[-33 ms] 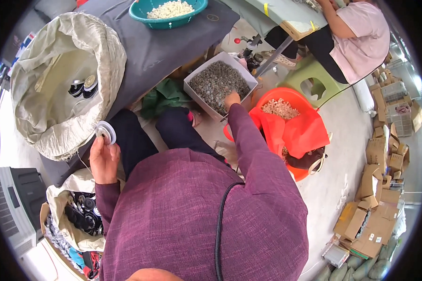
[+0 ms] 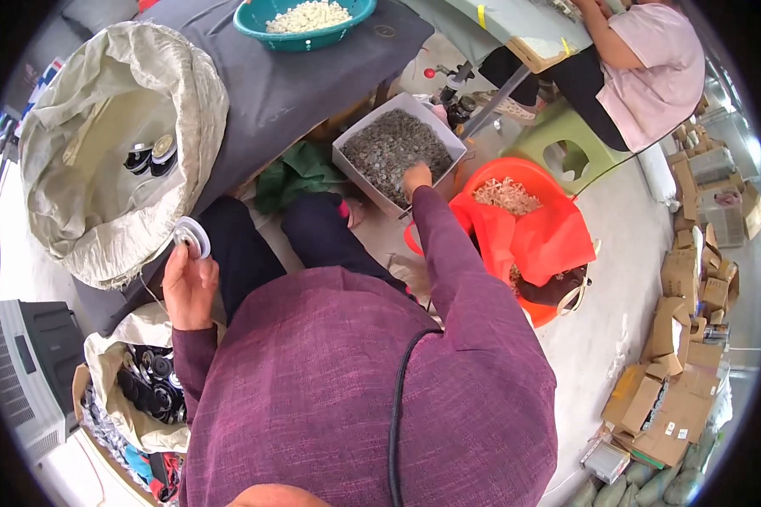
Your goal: The person assembles small industrial plastic and metal components by hand at a workstation, combining a plastic base, a metal spring, and a white pin.
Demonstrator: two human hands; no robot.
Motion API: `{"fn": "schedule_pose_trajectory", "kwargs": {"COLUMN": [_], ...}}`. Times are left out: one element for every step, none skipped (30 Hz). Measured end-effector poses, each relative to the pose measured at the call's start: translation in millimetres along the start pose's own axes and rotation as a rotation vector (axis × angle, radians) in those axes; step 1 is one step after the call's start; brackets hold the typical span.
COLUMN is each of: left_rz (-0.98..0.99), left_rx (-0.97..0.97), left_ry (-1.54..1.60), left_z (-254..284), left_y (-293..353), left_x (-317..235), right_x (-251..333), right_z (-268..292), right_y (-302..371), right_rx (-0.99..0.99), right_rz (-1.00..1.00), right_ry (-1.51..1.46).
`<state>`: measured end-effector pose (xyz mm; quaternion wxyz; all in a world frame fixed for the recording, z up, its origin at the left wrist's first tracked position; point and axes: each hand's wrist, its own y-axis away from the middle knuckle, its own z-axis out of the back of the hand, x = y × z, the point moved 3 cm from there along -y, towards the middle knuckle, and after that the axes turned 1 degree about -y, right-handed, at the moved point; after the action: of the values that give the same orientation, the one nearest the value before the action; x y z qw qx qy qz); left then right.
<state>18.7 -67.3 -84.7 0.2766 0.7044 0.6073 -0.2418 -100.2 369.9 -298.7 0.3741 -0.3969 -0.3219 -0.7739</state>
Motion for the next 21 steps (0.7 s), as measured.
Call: {"fn": "schedule_pose_trajectory", "kwargs": {"left_rz": [-0.016, 0.020, 0.060, 0.103, 0.145, 0.181, 0.179, 0.180, 0.184, 0.163, 0.155, 0.154, 0.153, 0.146, 0.114, 0.084, 0.054, -0.051, -0.088, -0.138, -0.188], "left_rx": [-0.018, -0.008, 0.008, 0.061, 0.111, 0.106, 0.141, 0.164, 0.191, 0.201, 0.202, 0.198, 0.194, 0.192, 0.166, 0.139, 0.113, 0.035, -0.006, -0.060, -0.119], "left_ry": [-0.005, 0.060, 0.129, 0.141, 0.154, 0.163, 0.153, 0.154, 0.158, 0.154, 0.151, 0.136, 0.121, 0.124, 0.102, 0.081, 0.061, 0.000, 0.016, -0.137, -0.290], "left_z": [-1.3, -4.2, -6.2, -11.5, -16.9, -26.5, -34.0, -37.0, -38.3, -36.3, -36.3, -35.5, -34.5, -34.8, -36.8, -39.4, -41.3, -38.2, -31.5, -23.2, -16.9], "left_y": [-0.2, -0.3, -0.6, -3.8, -7.1, -8.0, -9.7, -10.3, -11.9, -12.4, -12.2, -10.9, -10.0, -9.1, -8.0, -6.8, -5.6, -2.5, -0.7, -1.6, -1.4], "left_x": [1.3, 6.0, 11.3, 16.3, 21.6, 24.4, 27.0, 28.0, 30.6, 33.4, 31.1, 30.3, 29.6, 27.3, 22.8, 17.7, 13.2, 5.1, -2.5, -6.5, -8.8], "right_x": [21.7, 64.5, 108.5, 142.2, 185.5, 217.4, 235.7, 250.5, 256.1, 256.2, 255.9, 258.1, 258.4, 258.0, 256.7, 254.6, 251.2, 249.1, 248.3, 248.6, 251.2], "right_z": [-13.5, -28.4, -35.9, -40.3, -39.6, -34.6, -35.4, -35.7, -42.3, -50.3, -55.8, -55.4, -57.6, -60.1, -61.1, -62.6, -63.3, -64.0, -61.8, -57.2, -54.5], "right_y": [11.4, 38.9, 78.1, 110.0, 150.7, 185.5, 207.6, 223.5, 234.3, 239.7, 242.7, 244.3, 245.8, 245.8, 245.2, 244.5, 241.2, 238.6, 233.9, 231.1, 231.5], "right_rx": [0.035, 0.224, 0.407, 0.583, 0.691, 0.792, 0.924, 1.032, 1.115, 1.156, 1.196, 1.193, 1.200, 1.142, 1.078, 1.080, 0.998, 0.919, 0.916, 0.912, 0.910], "right_rz": [-0.186, -0.115, -0.049, 0.071, 0.172, 0.223, 0.262, 0.299, 0.318, 0.328, 0.339, 0.386, 0.389, 0.424, 0.457, 0.458, 0.439, 0.420, 0.371, 0.393, 0.412], "right_ry": [-0.266, -0.411, -0.555, -0.614, -0.654, -0.589, -0.604, -0.582, -0.647, -0.688, -0.726, -0.703, -0.699, -0.666, -0.634, -0.630, -0.631, -0.631, -0.662, -0.630, -0.597]}}
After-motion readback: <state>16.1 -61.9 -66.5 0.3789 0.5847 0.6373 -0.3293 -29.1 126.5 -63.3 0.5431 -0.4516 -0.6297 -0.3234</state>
